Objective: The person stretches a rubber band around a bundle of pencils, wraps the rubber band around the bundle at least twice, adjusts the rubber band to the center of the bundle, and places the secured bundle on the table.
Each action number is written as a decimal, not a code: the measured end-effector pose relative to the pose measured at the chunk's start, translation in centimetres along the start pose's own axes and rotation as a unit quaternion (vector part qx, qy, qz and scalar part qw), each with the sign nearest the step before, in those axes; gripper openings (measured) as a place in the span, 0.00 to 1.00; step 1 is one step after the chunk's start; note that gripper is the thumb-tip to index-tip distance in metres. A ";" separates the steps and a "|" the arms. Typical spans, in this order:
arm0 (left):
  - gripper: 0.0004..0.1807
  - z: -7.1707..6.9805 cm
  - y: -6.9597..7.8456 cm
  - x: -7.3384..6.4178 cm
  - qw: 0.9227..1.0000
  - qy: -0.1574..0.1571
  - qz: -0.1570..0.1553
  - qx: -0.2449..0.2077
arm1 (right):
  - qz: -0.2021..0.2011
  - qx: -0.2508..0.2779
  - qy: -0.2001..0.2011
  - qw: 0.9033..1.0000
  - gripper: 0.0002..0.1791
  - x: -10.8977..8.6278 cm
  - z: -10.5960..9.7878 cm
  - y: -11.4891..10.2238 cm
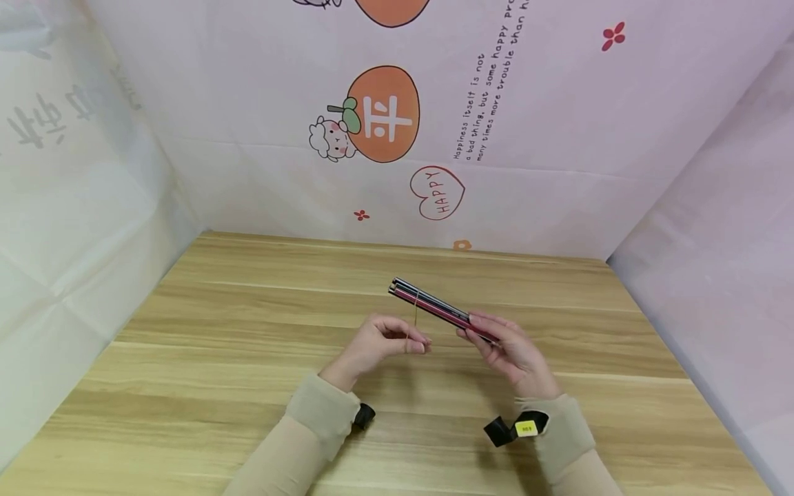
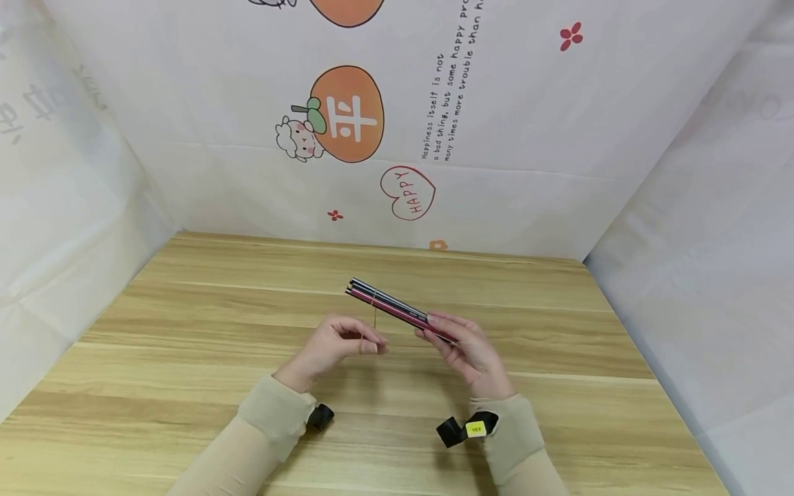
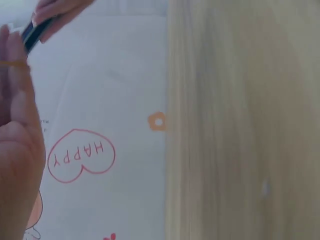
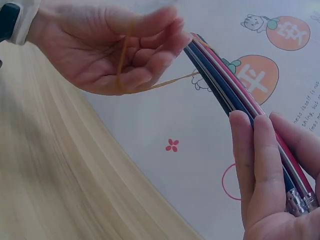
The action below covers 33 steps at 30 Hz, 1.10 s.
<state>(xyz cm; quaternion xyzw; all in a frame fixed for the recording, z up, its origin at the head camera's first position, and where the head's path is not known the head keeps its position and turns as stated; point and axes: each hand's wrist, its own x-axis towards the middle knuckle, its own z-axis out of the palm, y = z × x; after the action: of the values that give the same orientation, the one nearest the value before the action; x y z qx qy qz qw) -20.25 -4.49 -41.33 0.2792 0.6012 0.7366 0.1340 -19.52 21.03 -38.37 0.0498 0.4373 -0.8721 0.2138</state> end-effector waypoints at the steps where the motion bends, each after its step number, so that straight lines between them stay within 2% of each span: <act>1: 0.04 0.1 0.0 0.0 1.000 0.002 0.010 -0.018 | 0.000 0.007 0.001 1.000 0.15 0.0 0.1 0.0; 3: 0.04 0.3 0.2 -0.1 0.998 0.014 0.028 -0.046 | 0.000 0.021 0.003 1.000 0.15 0.0 0.3 0.2; 6: 0.09 0.7 0.6 -0.2 0.996 0.041 0.058 -0.060 | -0.006 0.039 0.008 0.999 0.15 -0.1 0.9 0.5; 9: 0.15 1.1 0.9 -0.2 0.989 0.061 0.096 -0.090 | -0.015 0.050 0.019 0.998 0.15 -0.1 1.6 0.9; 12: 0.18 1.5 0.9 0.0 0.976 0.064 0.131 -0.161 | -0.024 0.057 0.039 0.997 0.14 -0.1 2.2 1.3; 14: 0.18 1.8 0.7 0.1 0.962 0.065 0.141 -0.225 | -0.025 0.064 0.054 0.996 0.12 -0.2 2.5 1.5; 18: 0.17 2.4 0.6 0.2 0.935 0.097 0.112 -0.324 | -0.024 0.078 0.081 0.993 0.10 -0.2 2.9 1.9; 20: 0.20 2.7 0.6 0.3 0.923 0.123 0.088 -0.354 | -0.027 0.085 0.093 0.992 0.10 -0.3 3.1 2.0; 23: 0.29 2.9 0.8 0.3 0.910 0.151 0.063 -0.382 | -0.035 0.084 0.104 0.990 0.10 -0.3 3.2 2.2; 26: 0.33 3.0 0.9 0.4 0.900 0.169 0.052 -0.398 | -0.048 0.076 0.110 0.990 0.10 -0.3 3.3 2.4; 29: 0.31 3.0 1.0 0.6 0.894 0.181 0.046 -0.408 | -0.059 0.074 0.109 0.990 0.11 -0.2 3.3 2.5; 33: 0.27 2.9 1.1 0.7 0.893 0.188 0.032 -0.408 | -0.064 0.067 0.103 0.990 0.11 -0.3 3.1 2.4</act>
<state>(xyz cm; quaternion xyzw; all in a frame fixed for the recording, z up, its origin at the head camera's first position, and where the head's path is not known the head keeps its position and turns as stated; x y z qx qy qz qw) -18.98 -2.05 -39.74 0.0756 0.2526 0.9597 0.0969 -17.96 17.36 -38.19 0.1252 0.3995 -0.9018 0.1071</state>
